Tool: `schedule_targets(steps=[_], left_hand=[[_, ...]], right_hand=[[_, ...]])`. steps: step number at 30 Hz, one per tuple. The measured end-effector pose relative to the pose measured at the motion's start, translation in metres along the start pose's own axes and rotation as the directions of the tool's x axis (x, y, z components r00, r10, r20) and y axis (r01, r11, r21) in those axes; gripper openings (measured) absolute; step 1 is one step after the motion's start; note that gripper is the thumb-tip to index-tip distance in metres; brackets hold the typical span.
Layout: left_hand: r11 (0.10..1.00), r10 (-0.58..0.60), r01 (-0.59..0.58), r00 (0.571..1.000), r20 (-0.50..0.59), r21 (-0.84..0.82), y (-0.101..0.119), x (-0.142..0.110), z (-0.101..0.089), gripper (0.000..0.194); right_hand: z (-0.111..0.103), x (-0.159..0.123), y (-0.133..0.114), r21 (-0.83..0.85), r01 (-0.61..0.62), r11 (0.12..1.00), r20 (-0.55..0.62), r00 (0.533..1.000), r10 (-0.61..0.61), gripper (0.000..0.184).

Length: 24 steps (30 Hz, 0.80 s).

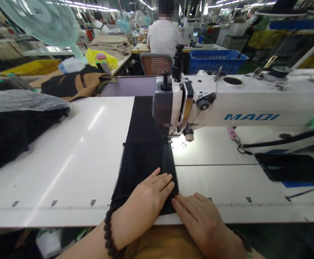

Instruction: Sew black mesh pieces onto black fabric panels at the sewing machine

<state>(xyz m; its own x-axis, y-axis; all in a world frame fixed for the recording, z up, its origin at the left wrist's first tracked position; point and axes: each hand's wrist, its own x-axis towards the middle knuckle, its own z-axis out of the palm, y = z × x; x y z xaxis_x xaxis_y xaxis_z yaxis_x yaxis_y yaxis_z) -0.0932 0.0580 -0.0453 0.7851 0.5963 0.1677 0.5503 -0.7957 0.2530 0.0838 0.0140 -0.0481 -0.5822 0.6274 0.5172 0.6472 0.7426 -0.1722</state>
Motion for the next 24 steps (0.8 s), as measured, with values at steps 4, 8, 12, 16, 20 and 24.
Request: schedule_targets(steps=[4, 8, 12, 16, 20, 24], left_hand=[[1.000, -0.022, 0.022, 0.999, 0.026, -0.006, 0.001, 0.001, -0.002, 0.029], [1.000, -0.016, 0.015, 0.999, 0.045, 0.008, 0.002, 0.003, -0.004, 0.029], [1.000, 0.002, -0.003, 0.999, 0.049, 0.009, -0.001, 0.003, -0.001, 0.030], [1.000, 0.008, -0.008, 0.999, 0.047, 0.005, -0.005, 0.004, 0.003, 0.029], [1.000, -0.012, 0.012, 0.998, 0.059, 0.004, -0.010, 0.008, 0.003, 0.028], [1.000, -0.017, 0.017, 0.997, 0.073, 0.005, -0.017, 0.013, 0.002, 0.027]], right_hand=[[0.002, 0.000, 0.002, 0.043, 0.007, 0.999, 0.045, 0.999, -0.008, 0.031], [0.003, -0.001, 0.002, 0.034, -0.004, 0.999, 0.035, 0.999, 0.003, 0.034], [0.004, -0.001, 0.003, 0.044, -0.003, 0.999, 0.038, 0.999, 0.002, 0.035], [0.005, 0.001, 0.004, 0.036, 0.007, 0.999, 0.075, 0.997, -0.010, 0.036], [0.005, 0.009, 0.005, 0.016, 0.020, 1.000, 0.140, 0.990, -0.022, 0.042], [0.008, 0.017, 0.009, -0.004, 0.045, 0.999, 0.220, 0.975, -0.043, 0.036]])
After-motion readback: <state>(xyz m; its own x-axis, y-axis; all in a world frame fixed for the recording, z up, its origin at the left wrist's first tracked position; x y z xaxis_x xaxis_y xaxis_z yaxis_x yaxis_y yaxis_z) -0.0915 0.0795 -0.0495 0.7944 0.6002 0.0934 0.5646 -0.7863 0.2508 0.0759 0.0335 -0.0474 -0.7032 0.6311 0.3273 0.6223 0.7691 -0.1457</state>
